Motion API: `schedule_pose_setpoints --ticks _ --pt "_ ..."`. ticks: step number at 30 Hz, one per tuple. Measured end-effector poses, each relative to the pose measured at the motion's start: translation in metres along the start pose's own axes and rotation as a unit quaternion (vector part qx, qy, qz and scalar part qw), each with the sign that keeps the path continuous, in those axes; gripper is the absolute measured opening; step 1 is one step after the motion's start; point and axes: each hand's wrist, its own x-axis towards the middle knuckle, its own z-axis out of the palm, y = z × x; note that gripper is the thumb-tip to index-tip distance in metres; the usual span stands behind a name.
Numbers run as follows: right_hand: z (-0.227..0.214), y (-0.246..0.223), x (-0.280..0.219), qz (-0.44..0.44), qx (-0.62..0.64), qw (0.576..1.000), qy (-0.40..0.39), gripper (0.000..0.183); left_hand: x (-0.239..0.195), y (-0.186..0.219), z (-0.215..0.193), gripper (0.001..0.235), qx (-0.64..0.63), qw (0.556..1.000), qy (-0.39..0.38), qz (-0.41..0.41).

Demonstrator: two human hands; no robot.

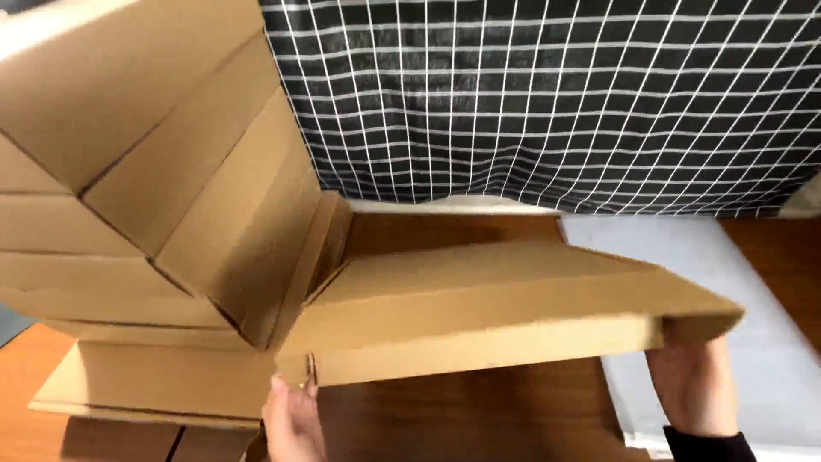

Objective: The person folds light blue jeans and dark green pants on a wooden table, then hangs them on a clothing rack using hangers. The person also assembles and stacks empty cardboard boxes on the table.

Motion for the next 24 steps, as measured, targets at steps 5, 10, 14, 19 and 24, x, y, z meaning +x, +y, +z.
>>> schedule_pose_setpoints --ticks 5,10,14,19,24 --pt "0.028 -0.021 0.021 -0.025 0.046 0.998 0.043 0.087 -0.003 0.067 0.118 0.066 0.078 0.99 -0.116 0.007" --pt "0.017 -0.007 0.044 -0.061 0.068 0.996 0.014 0.069 0.012 0.069 0.132 0.057 0.147 0.986 -0.084 -0.002" --pt "0.034 -0.012 0.053 -0.045 0.005 0.995 0.094 0.043 0.014 0.078 0.156 0.057 0.256 0.965 0.009 -0.05" --pt "0.016 0.011 0.078 -0.089 -0.055 0.99 0.095 0.011 0.021 0.085 0.169 0.055 0.333 0.94 -0.069 0.004" --pt "0.022 0.005 0.089 -0.095 -0.117 0.984 0.091 0.012 0.025 0.095 0.183 0.056 0.37 0.925 -0.085 -0.012"
